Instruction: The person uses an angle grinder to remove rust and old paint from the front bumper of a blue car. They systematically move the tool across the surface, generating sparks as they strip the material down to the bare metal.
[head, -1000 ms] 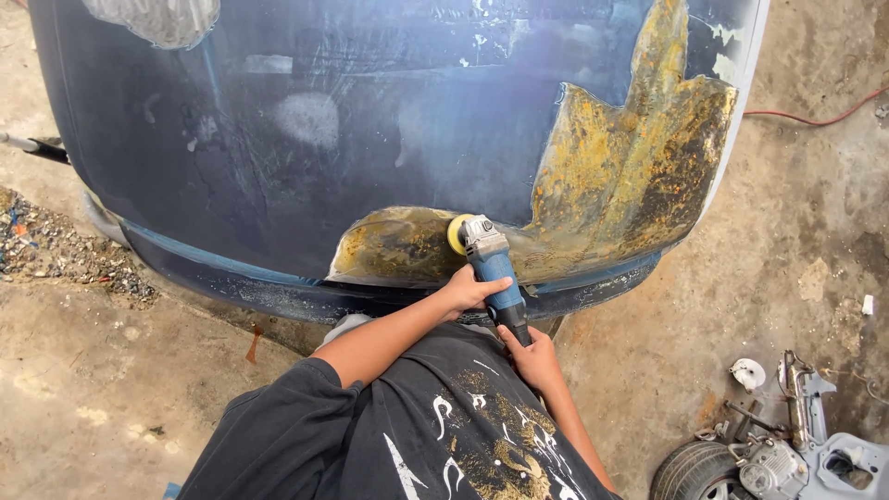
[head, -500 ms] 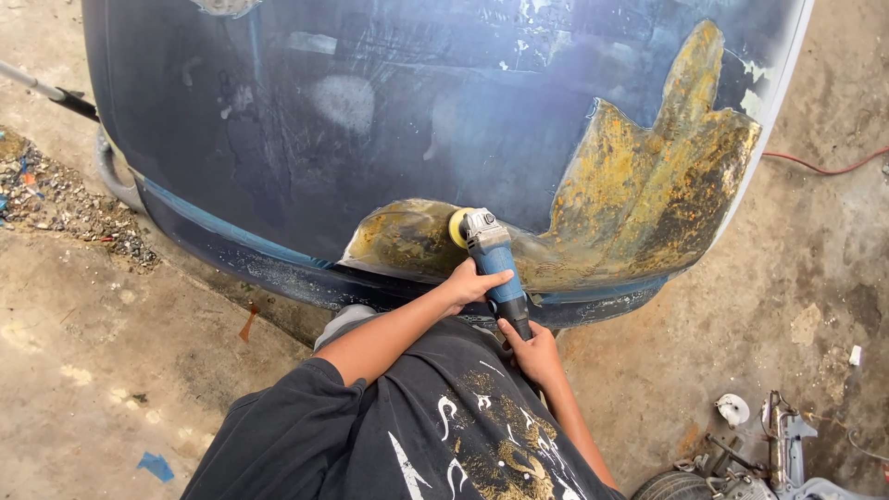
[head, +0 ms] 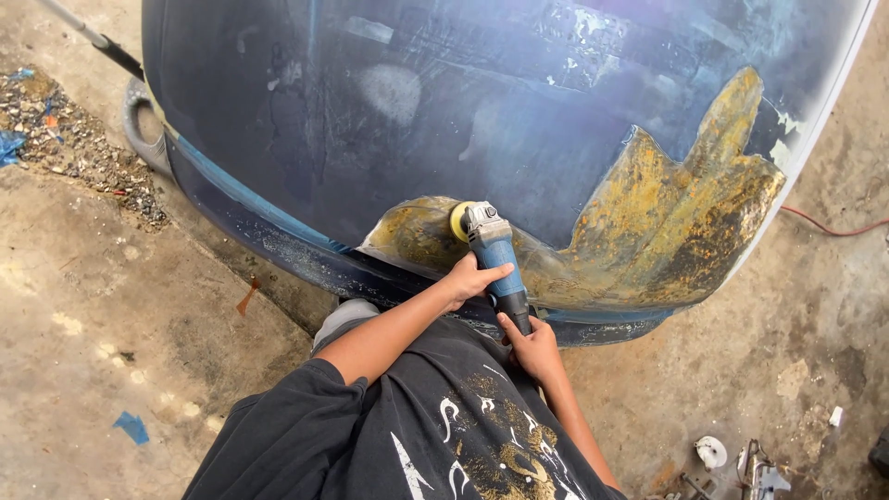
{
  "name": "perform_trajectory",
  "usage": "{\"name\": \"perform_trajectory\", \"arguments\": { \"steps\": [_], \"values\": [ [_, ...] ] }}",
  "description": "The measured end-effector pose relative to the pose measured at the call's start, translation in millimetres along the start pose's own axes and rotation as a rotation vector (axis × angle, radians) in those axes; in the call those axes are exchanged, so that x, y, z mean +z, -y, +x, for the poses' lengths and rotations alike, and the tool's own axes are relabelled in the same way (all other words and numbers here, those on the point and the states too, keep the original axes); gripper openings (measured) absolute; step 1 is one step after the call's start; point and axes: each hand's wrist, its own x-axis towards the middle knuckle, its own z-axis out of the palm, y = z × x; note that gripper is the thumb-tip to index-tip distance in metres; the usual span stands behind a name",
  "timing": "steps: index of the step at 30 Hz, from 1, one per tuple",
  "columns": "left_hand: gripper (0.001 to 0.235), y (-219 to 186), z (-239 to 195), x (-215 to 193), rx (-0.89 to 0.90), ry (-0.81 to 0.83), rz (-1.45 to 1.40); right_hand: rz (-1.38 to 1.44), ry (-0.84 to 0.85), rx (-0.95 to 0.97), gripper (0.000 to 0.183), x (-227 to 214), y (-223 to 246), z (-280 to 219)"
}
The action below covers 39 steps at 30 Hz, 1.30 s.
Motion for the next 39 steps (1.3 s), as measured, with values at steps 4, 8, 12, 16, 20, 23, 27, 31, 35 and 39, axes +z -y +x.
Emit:
{"name": "perform_trajectory", "arguments": {
  "steps": [4, 8, 12, 16, 20, 23, 27, 31, 35, 39],
  "values": [
    [0.089, -5.9, -4.2, -6.2, 0.009, -0.017, -0.033, -0.046, 0.018, -0.009, 0.044, -0.1, -3.7, 10.1],
    [0.088, -1.4, 1.3, -13.6, 0.018, -0.024, -0.074, -0.104, 0.037, -0.003, 0.045, 1.5, 17.0, 3.7],
    [0.088, -4.1, -2.1, -20.1, 0.017, -0.023, -0.107, -0.141, 0.041, -0.001, 0.044, 4.9, 25.2, 2.6],
    [0.089, -5.2, -3.9, -21.3, 0.018, -0.013, -0.112, -0.123, 0.018, 0.005, 0.044, 6.0, 13.3, 8.3],
    [0.089, -2.4, -1.3, -8.8, -0.016, 0.016, -0.037, -0.069, -0.015, 0.032, 0.044, 4.5, -3.4, 4.6],
    [0.094, 2.6, 0.9, 4.9, -0.053, 0.041, 0.04, 0.01, -0.042, 0.05, 0.043, -1.5, -13.1, -5.1],
    [0.095, 5.8, 0.5, 26.9, -0.099, 0.085, 0.108, 0.104, -0.1, 0.078, 0.044, -6.9, -21.2, -21.9],
    [0.098, 21.9, 10.5, 45.8, -0.128, 0.137, 0.177, 0.181, -0.146, 0.112, 0.044, -11.3, -55.0, -21.5],
    [0.094, 33.9, 15.4, 54.8, -0.165, 0.168, 0.235, 0.228, -0.174, 0.138, 0.043, -12.0, -72.0, -23.2],
    [0.092, 20.8, 3.7, 49.1, -0.176, 0.158, 0.25, 0.249, -0.165, 0.142, 0.041, -6.7, -67.2, -24.6]
  ]
}}
